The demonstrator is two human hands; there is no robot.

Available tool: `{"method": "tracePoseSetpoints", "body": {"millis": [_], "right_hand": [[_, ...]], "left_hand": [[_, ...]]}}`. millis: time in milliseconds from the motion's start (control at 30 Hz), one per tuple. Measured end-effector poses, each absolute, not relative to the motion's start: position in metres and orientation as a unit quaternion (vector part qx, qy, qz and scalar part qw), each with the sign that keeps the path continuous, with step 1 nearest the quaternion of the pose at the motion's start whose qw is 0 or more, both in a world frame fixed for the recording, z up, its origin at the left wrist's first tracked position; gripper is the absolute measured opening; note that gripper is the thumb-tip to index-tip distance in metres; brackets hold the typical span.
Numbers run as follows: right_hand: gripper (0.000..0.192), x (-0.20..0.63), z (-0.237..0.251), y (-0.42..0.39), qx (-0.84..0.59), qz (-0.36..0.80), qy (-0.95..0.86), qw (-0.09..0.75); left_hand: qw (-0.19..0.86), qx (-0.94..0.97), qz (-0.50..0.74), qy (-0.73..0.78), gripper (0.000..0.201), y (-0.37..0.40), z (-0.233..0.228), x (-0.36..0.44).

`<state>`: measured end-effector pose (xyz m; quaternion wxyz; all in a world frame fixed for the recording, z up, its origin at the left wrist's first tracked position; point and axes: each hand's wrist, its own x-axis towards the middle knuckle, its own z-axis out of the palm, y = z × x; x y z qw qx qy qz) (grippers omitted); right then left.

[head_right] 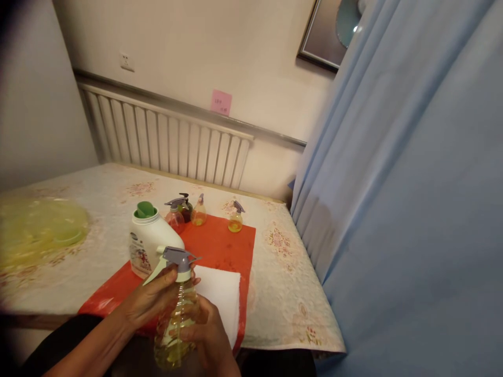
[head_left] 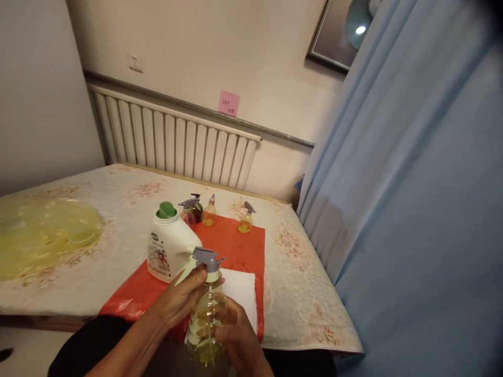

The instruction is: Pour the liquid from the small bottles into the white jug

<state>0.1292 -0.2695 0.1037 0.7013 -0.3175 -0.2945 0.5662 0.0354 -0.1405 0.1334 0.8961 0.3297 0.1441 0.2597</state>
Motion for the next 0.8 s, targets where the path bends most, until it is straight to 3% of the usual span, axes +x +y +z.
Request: {"method": "tracePoseSetpoints", "body": {"millis": [200, 433, 600, 800], "right_hand": [[0.053, 0.1263, 0.1051, -0.2693, -0.296, 0.569, -0.299, 0.707], [0.056, 0.1287, 0.0996, -0.269, -0.299, 0.567, -0.296, 0.708], [0.058, 0.1289, 0.1007, -0.2692, -0.293, 0.564, -0.299, 0.712], [0.059, 0.1312, 0.0986, -0.2674, -0.314, 0.563, -0.286, 0.709]], "left_hand": [[0.906, 0.313, 0.246, 0.143, 0.03, -0.1452, 0.1342, 0.0358], [0.899, 0.309, 0.268, 0.159, 0.038, -0.1445, 0.1278, 0.0393], [0.899, 0.333, 0.253, 0.129, 0.029, -0.1441, 0.1296, 0.0375], [0.891, 0.336, 0.26, 0.159, 0.043, -0.1456, 0.1276, 0.0378]]}}
